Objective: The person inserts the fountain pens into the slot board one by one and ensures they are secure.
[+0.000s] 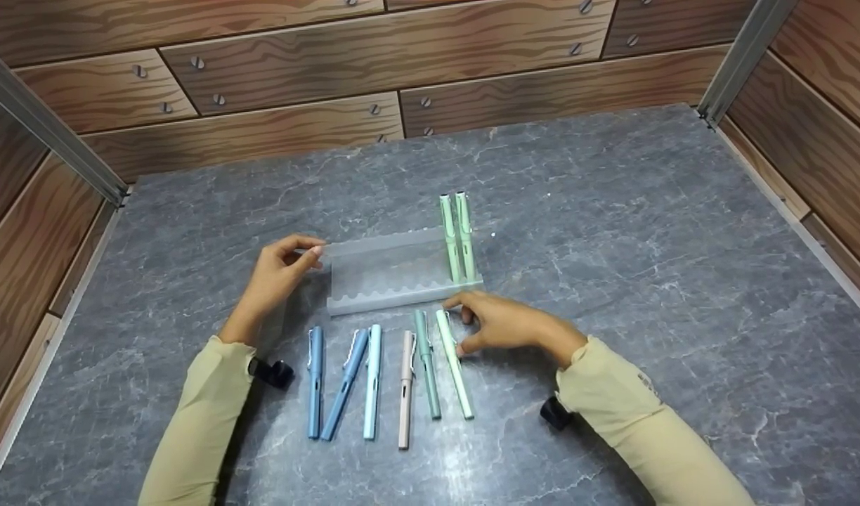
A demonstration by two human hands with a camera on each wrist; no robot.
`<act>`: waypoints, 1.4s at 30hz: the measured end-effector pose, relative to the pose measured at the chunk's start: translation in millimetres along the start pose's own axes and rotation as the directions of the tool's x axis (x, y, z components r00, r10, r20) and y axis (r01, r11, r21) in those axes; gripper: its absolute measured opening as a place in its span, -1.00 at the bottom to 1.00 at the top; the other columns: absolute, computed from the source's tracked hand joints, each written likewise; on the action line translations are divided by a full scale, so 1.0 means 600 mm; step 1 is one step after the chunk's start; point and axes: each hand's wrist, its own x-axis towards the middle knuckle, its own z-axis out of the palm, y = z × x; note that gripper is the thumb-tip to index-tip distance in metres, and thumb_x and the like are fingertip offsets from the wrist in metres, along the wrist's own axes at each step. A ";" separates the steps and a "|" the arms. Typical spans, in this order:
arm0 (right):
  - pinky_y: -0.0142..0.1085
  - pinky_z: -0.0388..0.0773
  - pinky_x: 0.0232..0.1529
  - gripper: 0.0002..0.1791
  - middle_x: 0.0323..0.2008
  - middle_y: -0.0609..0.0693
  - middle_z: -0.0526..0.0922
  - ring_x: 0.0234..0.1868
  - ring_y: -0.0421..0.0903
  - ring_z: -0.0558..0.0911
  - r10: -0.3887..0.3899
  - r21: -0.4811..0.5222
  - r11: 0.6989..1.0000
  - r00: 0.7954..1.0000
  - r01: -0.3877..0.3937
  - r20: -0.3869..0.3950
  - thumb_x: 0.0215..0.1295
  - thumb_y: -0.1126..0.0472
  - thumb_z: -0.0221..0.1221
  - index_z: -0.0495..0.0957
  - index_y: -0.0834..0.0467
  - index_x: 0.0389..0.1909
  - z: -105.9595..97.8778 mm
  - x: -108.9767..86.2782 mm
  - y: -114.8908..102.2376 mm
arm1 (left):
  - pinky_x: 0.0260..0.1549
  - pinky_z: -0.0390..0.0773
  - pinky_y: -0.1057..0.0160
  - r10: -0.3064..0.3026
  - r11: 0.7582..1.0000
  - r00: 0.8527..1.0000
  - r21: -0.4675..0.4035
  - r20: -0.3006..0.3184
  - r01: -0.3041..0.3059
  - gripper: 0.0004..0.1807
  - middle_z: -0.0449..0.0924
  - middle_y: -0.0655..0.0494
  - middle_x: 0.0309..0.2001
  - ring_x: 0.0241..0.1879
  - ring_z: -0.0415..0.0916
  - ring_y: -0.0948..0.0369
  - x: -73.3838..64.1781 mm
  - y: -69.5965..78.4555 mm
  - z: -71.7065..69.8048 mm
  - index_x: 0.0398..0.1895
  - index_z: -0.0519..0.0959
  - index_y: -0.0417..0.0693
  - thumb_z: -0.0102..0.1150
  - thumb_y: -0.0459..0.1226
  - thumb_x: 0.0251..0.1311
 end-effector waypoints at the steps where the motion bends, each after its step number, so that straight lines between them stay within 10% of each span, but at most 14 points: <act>1: -0.42 0.43 -0.37 -0.24 -0.16 0.12 0.46 -0.38 -0.22 0.41 -0.001 0.002 1.000 1.000 0.001 0.001 0.08 0.11 0.38 0.33 0.23 0.29 0.000 0.001 0.000 | -0.48 0.46 0.41 -0.002 1.000 1.000 -0.002 0.000 0.002 -0.81 0.67 -0.07 -0.13 -0.33 0.63 0.01 0.000 0.000 0.000 -0.13 0.67 -0.14 0.19 -0.25 0.29; 42: -0.30 0.42 -0.16 -0.24 -0.21 0.06 0.46 -0.20 -0.12 0.42 0.025 -0.122 0.992 1.000 -0.026 -0.013 0.05 0.04 0.39 0.38 0.24 0.25 0.002 0.006 -0.022 | -0.49 0.44 0.43 -0.007 1.000 1.000 -0.025 0.010 0.007 -0.80 0.67 -0.09 -0.15 -0.31 0.62 -0.09 0.000 0.003 -0.001 -0.13 0.67 -0.17 0.18 -0.27 0.29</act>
